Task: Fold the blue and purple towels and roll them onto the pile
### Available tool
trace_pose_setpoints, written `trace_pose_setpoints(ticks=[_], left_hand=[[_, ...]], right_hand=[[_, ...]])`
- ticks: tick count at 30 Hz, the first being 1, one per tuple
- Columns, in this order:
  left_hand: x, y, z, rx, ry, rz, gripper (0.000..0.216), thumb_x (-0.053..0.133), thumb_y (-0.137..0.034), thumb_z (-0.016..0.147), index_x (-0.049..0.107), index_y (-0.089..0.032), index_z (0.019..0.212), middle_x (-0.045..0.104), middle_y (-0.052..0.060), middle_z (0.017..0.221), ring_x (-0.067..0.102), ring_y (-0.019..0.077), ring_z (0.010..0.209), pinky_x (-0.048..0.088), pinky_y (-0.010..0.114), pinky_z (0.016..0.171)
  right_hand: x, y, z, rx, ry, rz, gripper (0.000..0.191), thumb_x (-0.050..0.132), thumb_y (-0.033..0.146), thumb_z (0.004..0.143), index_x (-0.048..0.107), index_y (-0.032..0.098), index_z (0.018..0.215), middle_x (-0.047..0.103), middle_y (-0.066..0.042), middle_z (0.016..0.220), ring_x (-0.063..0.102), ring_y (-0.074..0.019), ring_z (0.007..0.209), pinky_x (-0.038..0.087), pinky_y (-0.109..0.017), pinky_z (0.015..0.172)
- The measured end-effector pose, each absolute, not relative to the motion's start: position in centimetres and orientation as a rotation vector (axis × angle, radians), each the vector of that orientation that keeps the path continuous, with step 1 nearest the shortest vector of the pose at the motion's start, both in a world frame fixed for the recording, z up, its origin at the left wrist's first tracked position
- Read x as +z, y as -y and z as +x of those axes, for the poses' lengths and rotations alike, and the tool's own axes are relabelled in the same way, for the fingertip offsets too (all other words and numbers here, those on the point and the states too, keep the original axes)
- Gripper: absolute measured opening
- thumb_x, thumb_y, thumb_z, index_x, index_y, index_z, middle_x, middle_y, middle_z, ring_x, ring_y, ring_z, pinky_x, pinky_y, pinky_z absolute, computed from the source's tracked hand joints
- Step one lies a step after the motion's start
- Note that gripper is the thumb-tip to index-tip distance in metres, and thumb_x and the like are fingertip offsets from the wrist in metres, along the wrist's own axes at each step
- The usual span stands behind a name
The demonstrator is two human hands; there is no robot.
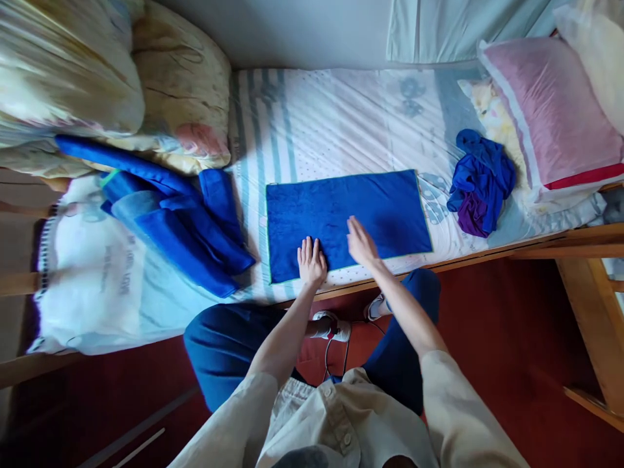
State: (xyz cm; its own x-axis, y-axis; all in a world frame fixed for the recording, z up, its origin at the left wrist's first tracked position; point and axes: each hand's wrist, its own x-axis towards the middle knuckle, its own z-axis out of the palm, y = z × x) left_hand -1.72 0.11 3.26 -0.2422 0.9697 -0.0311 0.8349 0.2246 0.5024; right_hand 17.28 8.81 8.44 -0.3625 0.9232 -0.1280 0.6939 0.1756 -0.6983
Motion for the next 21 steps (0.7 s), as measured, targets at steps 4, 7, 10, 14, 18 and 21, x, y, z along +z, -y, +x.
trace_pose_setpoints(ticks=[4,7,10,14,18,21], left_hand=[[1.0,1.0,-2.0,0.563,-2.178,1.673,0.059,0.036,-0.027,0.104,0.05,-0.011,0.159,0.041,0.02,0.17,0.029,0.0309,0.165,0.027,0.059,0.133],[0.4,1.0,-2.7,0.528,-2.21,1.663,0.059,0.037,-0.026,0.103,0.05,-0.012,0.158,0.042,0.02,0.17,0.03,0.0313,0.164,0.028,0.059,0.132],[0.4,0.9,-2.7,0.52,-2.212,1.676,0.06,0.038,-0.025,0.102,0.049,-0.014,0.159,0.044,0.019,0.169,0.031,0.0317,0.164,0.028,0.061,0.132],[0.4,1.0,-2.6,0.504,-2.213,1.695,0.064,0.041,-0.022,0.099,0.046,-0.016,0.162,0.044,0.019,0.169,0.031,0.0323,0.164,0.028,0.063,0.131],[0.3,1.1,-2.8,0.473,-2.205,1.685,0.066,0.04,-0.021,0.098,0.043,-0.015,0.163,0.039,0.019,0.172,0.028,0.0321,0.165,0.026,0.064,0.132],[0.2,1.1,-2.8,0.487,-2.198,1.679,0.065,0.041,-0.022,0.098,0.044,-0.016,0.163,0.039,0.018,0.172,0.026,0.032,0.166,0.026,0.064,0.132]], right_hand=[[3.4,-6.6,9.0,1.202,2.076,-1.264,0.06,0.038,0.027,0.11,0.039,0.019,0.169,0.035,-0.006,0.176,0.03,-0.021,0.165,0.027,-0.038,0.138],[1.2,-6.4,8.6,1.247,2.076,-1.206,0.06,0.035,0.022,0.108,0.042,0.019,0.168,0.037,-0.005,0.175,0.034,-0.0196,0.164,0.031,-0.038,0.137],[0.9,-7.4,11.8,1.202,2.127,-1.163,0.058,0.034,0.023,0.109,0.046,0.015,0.165,0.039,-0.007,0.174,0.036,-0.0186,0.163,0.031,-0.036,0.137],[2.1,-9.7,19.0,1.076,2.165,-1.291,0.056,0.034,0.028,0.11,0.049,0.015,0.163,0.039,-0.006,0.174,0.037,-0.0171,0.162,0.03,-0.033,0.137],[3.0,-12.0,27.8,0.891,2.152,-1.553,0.056,0.034,0.031,0.11,0.052,0.016,0.161,0.045,-0.006,0.171,0.041,-0.0174,0.16,0.03,-0.034,0.136],[3.3,-13.1,33.7,0.678,2.091,-1.799,0.057,0.033,0.031,0.11,0.05,0.014,0.162,0.046,-0.009,0.17,0.038,-0.0185,0.161,0.03,-0.037,0.136]])
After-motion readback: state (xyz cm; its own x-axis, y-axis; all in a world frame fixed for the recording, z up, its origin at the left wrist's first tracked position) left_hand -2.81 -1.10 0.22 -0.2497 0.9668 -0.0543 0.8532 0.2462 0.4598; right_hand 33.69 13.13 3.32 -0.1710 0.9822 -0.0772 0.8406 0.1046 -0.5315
